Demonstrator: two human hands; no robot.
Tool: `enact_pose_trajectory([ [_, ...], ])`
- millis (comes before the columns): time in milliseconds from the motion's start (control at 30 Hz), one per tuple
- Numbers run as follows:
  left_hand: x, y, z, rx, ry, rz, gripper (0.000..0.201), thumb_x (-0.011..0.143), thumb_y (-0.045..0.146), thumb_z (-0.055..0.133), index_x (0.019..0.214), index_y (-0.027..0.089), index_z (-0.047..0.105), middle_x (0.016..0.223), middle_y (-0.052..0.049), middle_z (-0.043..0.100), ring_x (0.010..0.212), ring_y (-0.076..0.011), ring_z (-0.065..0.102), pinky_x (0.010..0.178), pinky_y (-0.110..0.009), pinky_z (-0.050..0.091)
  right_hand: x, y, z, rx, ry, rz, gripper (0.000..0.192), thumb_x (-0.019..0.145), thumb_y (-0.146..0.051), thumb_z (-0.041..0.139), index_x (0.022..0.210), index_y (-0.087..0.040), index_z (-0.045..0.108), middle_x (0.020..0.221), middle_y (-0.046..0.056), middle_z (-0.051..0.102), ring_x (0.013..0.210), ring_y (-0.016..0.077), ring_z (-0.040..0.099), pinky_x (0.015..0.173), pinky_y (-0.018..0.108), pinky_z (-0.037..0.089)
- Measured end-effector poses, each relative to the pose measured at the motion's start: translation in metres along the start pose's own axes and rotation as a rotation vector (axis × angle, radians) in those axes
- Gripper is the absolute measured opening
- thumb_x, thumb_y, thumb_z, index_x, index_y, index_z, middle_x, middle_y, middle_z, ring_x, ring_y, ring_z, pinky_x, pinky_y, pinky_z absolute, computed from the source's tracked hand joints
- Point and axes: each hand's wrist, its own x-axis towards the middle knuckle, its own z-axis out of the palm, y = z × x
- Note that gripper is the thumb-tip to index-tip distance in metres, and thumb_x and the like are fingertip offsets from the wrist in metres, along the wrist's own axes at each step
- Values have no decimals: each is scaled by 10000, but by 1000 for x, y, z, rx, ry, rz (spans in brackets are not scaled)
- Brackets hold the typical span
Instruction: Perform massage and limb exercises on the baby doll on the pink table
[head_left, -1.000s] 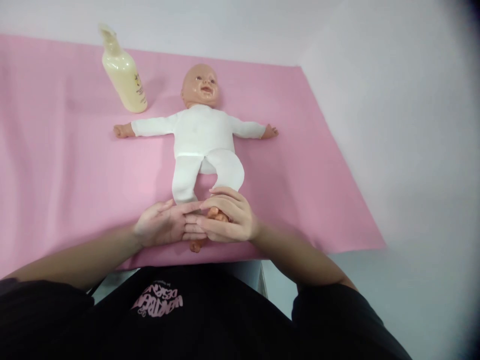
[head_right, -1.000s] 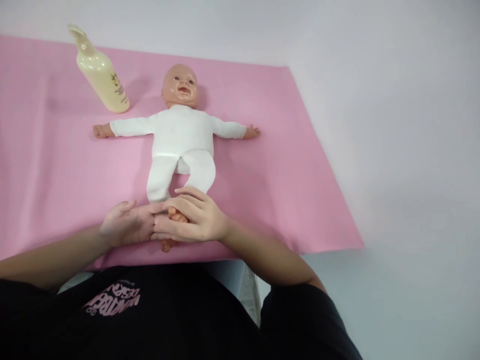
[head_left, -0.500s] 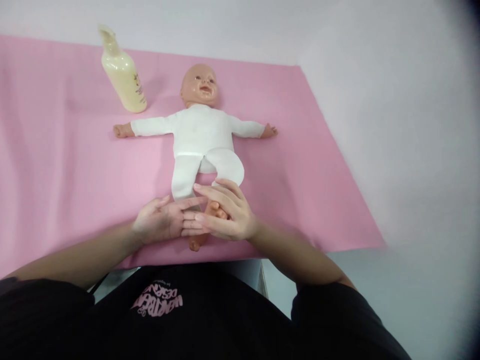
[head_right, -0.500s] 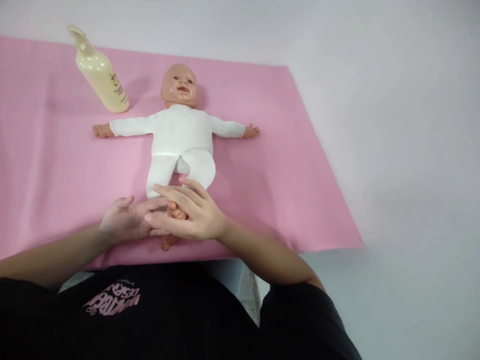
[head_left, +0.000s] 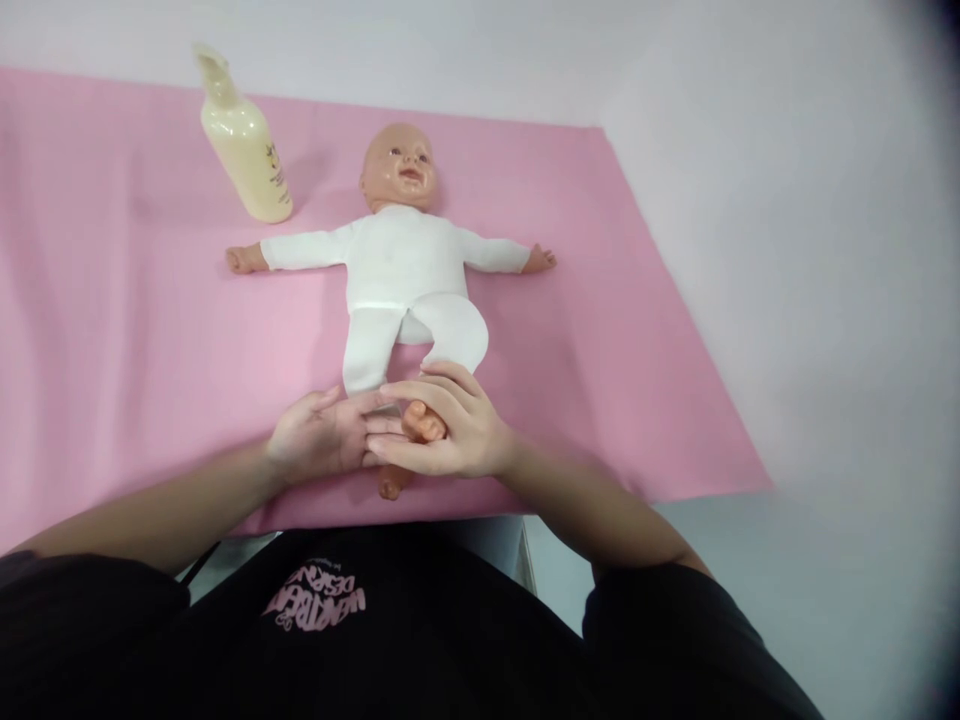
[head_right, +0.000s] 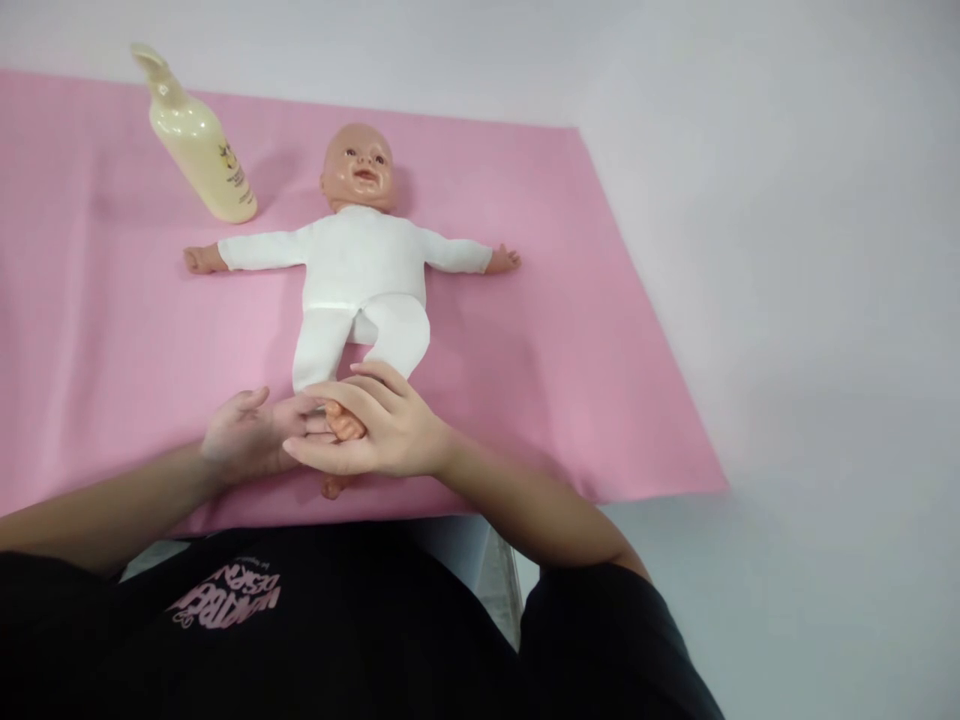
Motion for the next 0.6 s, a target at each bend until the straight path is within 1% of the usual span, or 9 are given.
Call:
enact_pose_trajectory([
  [67, 0, 0, -1, -11, -40, 11, 712, 958, 606, 415, 1462, 118, 538, 1377, -197, 633, 1262, -361, 595, 1117, -512, 367, 0, 0, -1, -9, -13, 0, 349, 881, -378, 787, 1204, -414, 661, 1175, 12, 702, 986, 159, 648, 935, 370, 588],
  [133, 1, -1, -1, -9, -54, 21, 685, 965, 603, 417, 1432, 126, 568, 1375, -190, 641, 1228, -351, 617, 1108, -505, 380, 0, 1, -2, -13, -18, -10, 346, 890, -381, 778, 1214, -412, 660, 1180, 10, 703, 1003, 154, 647, 943, 366, 587],
  [300, 1, -2, 0, 20, -40, 17, 693, 950, 631, 440, 1428, 146, 571, 1367, -191, 653, 1220, -363, 624, 1050, -493, 426, -2, 3, -3, 20, -38, -28, 317, 892, -298, 778, 1188, -351, 678, 1187, 17, 710, 1023, 144, 642, 970, 362, 573],
  [433, 1, -2, 0, 14, -35, 38, 670, 963, 597, 428, 1444, 147, 552, 1374, -184, 649, 1248, -354, 612, 1064, -492, 421, -4, 4, -3, 50, -33, -12, 389, 891, -271, 773, 1252, -341, 645, 1213, 29, 714, 1037, 152, 655, 984, 380, 560],
  [500, 1, -2, 0, 7, -41, 34, 705, 961, 598, 419, 1482, 131, 506, 1368, -194, 649, 1247, -359, 615, 1088, -516, 403, -4, 4, -3, 60, -47, 7, 368, 926, -320, 731, 1279, -316, 625, 1164, 25, 732, 1004, 152, 673, 987, 391, 559],
  [600, 1, 0, -2, 5, -58, -15, 748, 960, 606, 423, 1513, 103, 449, 1362, -216, 650, 1220, -360, 633, 1112, -535, 380, -4, 4, -2, 96, -47, 78, 361, 986, -437, 624, 1283, -234, 607, 982, 16, 747, 852, 148, 694, 987, 416, 563],
])
